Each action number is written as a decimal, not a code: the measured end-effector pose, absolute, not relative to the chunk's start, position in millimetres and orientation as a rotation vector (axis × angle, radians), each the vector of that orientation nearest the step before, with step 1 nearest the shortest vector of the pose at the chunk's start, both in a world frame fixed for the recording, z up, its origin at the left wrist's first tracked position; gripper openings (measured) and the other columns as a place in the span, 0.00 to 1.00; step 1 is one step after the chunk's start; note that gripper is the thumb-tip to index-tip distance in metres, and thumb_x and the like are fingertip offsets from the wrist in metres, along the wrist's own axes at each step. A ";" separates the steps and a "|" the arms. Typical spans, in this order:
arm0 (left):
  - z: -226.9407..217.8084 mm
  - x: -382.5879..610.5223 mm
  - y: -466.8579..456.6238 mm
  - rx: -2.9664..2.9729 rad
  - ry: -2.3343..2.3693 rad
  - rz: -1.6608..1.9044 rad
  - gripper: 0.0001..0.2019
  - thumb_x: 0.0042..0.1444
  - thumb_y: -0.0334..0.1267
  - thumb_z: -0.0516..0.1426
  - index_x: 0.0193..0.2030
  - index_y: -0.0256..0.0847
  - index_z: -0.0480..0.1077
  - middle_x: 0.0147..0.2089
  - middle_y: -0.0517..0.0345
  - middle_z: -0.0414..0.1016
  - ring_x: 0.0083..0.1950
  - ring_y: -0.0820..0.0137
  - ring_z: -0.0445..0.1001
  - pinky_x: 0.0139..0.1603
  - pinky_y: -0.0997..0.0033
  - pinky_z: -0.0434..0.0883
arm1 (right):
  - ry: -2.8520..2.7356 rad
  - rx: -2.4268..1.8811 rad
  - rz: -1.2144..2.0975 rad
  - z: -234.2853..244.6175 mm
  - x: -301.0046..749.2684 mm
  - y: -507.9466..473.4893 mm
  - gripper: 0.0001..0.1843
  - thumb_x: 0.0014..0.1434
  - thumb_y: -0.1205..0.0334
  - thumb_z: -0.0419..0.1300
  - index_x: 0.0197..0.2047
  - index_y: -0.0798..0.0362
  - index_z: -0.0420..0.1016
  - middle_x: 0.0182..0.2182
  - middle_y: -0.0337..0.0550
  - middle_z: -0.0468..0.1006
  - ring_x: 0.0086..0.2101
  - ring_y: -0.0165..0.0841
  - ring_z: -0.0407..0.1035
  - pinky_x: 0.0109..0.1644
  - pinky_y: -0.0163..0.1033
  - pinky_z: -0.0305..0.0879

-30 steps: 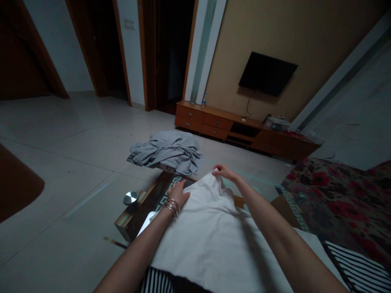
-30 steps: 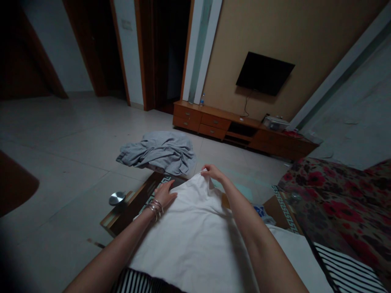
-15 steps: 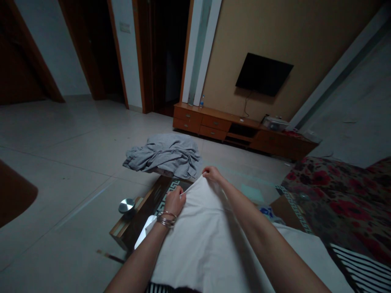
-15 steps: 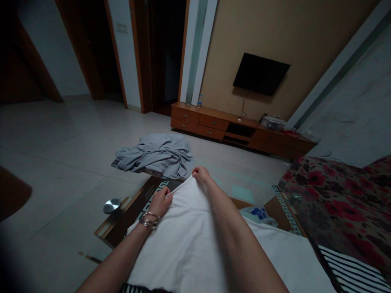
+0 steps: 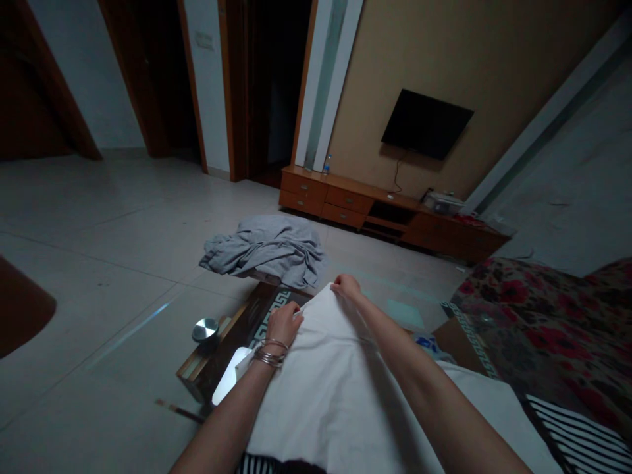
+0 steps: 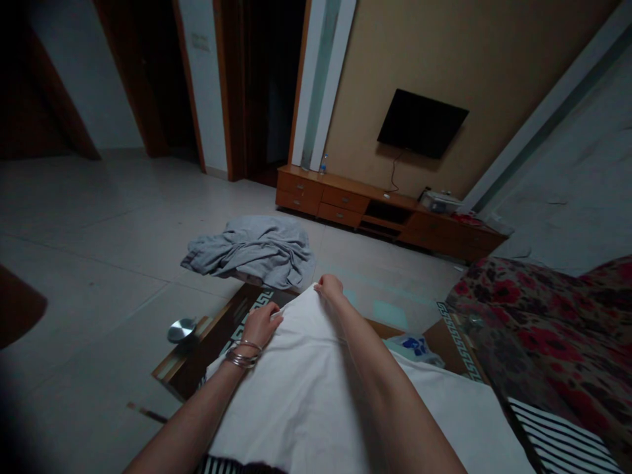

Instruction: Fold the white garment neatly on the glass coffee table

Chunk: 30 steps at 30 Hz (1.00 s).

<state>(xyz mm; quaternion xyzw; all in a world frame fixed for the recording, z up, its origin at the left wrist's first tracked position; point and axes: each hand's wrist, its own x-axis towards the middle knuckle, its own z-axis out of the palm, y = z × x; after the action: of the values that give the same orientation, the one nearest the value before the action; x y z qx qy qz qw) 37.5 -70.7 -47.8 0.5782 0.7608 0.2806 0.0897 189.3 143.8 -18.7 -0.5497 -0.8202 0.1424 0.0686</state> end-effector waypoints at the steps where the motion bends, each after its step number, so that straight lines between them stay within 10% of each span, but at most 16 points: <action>1: -48.4 37.1 -70.9 1.721 2.255 0.857 0.06 0.56 0.39 0.56 0.39 0.41 0.68 0.39 0.56 0.77 0.43 0.65 0.73 0.45 0.67 0.59 | -2.471 -1.654 0.416 -19.7 187.9 142.5 0.07 0.50 0.61 0.64 0.33 0.53 0.79 0.35 0.48 0.80 0.36 0.35 0.72 0.38 0.34 0.61; 12: -43.8 38.0 -74.7 1.658 2.235 0.906 0.09 0.53 0.38 0.61 0.40 0.41 0.68 0.40 0.57 0.77 0.44 0.65 0.73 0.46 0.67 0.59 | -2.410 -1.633 0.430 -31.2 178.0 138.5 0.16 0.50 0.59 0.62 0.43 0.54 0.75 0.40 0.47 0.78 0.38 0.33 0.70 0.39 0.33 0.61; 30: -31.0 39.8 -75.8 1.532 2.590 0.543 0.13 0.63 0.45 0.49 0.38 0.40 0.70 0.38 0.49 0.77 0.40 0.61 0.76 0.38 0.68 0.67 | -2.180 -1.357 0.605 -41.3 163.9 157.7 0.08 0.48 0.60 0.58 0.29 0.55 0.74 0.26 0.36 0.73 0.28 0.28 0.63 0.33 0.30 0.56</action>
<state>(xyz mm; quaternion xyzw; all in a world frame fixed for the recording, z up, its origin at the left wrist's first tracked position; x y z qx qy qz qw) 39.8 -75.8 -31.0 0.5007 0.8462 0.1774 0.0421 163.9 157.7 -41.3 -0.4982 -0.8003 0.2220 0.2490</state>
